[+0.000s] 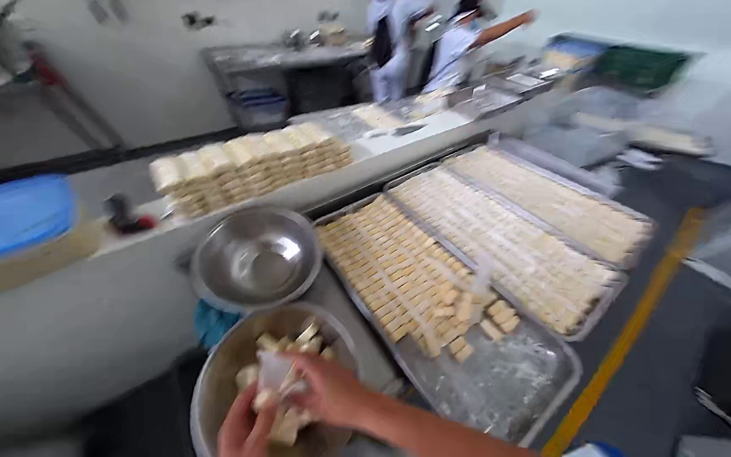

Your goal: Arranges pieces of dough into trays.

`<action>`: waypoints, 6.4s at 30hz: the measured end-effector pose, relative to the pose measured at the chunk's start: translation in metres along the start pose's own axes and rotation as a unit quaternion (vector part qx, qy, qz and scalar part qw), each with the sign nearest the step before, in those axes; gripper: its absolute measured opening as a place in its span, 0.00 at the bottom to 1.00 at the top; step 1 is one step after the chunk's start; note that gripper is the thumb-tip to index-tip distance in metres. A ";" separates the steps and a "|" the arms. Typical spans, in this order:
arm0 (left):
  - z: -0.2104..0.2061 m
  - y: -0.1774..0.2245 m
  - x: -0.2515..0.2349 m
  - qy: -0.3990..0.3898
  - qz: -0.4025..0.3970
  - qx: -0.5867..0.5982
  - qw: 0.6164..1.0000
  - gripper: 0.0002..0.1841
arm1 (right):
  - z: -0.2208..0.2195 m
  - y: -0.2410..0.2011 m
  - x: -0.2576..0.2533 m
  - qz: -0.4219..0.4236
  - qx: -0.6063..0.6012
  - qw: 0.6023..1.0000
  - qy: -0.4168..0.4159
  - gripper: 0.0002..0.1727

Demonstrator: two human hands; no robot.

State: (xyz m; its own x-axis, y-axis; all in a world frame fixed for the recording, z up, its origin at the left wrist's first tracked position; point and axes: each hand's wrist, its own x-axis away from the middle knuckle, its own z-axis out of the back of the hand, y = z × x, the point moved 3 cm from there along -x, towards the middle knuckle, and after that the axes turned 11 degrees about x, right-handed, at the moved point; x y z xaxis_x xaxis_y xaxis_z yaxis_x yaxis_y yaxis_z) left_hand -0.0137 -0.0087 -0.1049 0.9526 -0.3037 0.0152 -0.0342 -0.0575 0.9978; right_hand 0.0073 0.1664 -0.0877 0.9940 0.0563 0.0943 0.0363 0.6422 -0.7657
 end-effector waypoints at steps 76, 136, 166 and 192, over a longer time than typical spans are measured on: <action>-0.017 -0.001 -0.022 0.013 -0.015 -0.047 0.999 0.23 | 0.196 0.276 0.142 -0.342 0.116 0.903 0.231 0.36; 0.002 -0.010 -0.002 0.040 -0.006 -0.006 0.999 0.19 | 0.089 0.239 0.102 -0.374 0.234 0.897 0.008 0.35; -0.025 -0.034 -0.012 -0.059 0.069 -0.095 0.991 0.22 | 0.159 0.297 0.169 -0.466 0.134 0.854 0.188 0.28; 0.003 -0.029 0.000 0.121 0.168 0.092 0.974 0.22 | 0.134 0.231 0.154 -0.411 0.266 0.868 0.080 0.38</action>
State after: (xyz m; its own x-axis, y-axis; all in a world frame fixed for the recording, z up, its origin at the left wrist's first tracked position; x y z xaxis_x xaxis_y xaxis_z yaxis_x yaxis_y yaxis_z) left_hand -0.0135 -0.0099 -0.1340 0.9208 -0.1022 0.3764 -0.3890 -0.1702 0.9054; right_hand 0.1554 0.4258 -0.1650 0.6576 -0.6680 0.3484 0.7298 0.6795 -0.0746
